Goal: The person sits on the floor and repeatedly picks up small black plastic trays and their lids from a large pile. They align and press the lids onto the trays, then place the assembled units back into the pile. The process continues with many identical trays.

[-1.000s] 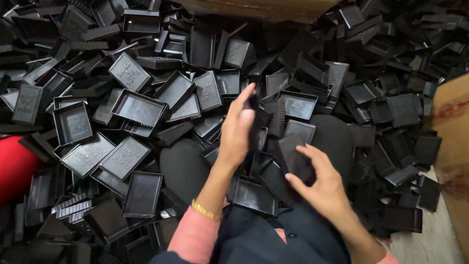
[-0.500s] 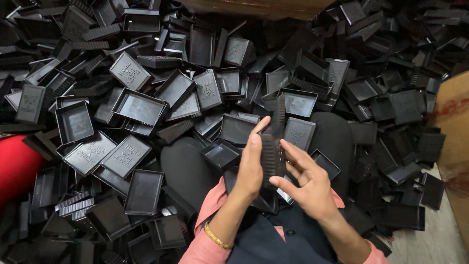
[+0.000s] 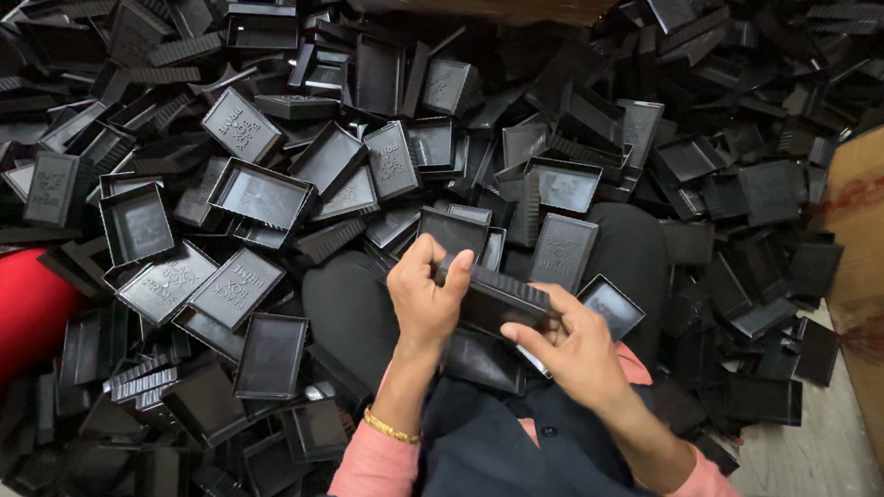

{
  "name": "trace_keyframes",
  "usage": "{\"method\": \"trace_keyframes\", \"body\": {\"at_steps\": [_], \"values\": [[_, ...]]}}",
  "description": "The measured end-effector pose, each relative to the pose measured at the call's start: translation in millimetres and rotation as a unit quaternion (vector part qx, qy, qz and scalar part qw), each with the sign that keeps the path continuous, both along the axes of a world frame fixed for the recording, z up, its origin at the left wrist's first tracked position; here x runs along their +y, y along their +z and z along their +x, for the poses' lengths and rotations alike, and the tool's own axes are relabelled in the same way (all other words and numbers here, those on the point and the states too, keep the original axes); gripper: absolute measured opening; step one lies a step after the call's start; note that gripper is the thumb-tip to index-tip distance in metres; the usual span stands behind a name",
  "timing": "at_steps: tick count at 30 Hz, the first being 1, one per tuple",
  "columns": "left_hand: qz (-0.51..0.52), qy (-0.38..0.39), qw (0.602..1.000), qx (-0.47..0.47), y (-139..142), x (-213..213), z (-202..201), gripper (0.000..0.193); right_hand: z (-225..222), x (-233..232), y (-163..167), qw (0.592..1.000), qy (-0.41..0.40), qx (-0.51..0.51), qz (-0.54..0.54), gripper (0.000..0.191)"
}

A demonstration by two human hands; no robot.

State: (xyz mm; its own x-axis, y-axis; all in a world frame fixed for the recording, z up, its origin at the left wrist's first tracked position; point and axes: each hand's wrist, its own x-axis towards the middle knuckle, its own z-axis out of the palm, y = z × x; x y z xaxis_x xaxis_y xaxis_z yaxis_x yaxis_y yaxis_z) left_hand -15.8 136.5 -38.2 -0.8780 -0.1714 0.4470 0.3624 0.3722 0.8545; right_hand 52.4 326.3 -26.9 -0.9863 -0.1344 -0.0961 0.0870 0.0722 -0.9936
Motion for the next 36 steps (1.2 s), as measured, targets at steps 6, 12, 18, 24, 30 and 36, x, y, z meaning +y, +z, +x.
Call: {"method": "trace_keyframes", "body": {"at_steps": [6, 12, 18, 24, 30, 36], "values": [[0.034, 0.011, 0.998, -0.058, 3, -12, 11, 0.037, -63, 14, 56, 0.936, 0.147, 0.03, 0.317, 0.035], [-0.303, -0.108, 0.936, -0.144, -4, -7, 16, 0.03, -210, 39, 82, 0.977, 0.023, 0.159, -0.14, 0.027], [-0.377, -0.148, 0.897, -0.176, -16, -10, 20, 0.013, -201, -18, -34, 0.881, 0.096, 0.295, 0.357, 0.038], [-0.339, -0.23, 0.904, -0.126, 22, -32, 41, 0.046, -160, -2, -79, 0.914, 0.066, 0.185, 0.354, 0.03], [-0.183, -0.31, 0.931, -0.057, 65, -47, 30, 0.044, -96, 40, -44, 0.992, -0.122, 0.009, 0.026, 0.046], [-0.041, -0.189, 0.981, 0.025, 42, -19, 17, 0.032, -31, 0, -23, 0.986, 0.049, 0.007, -0.158, 0.048]]}}
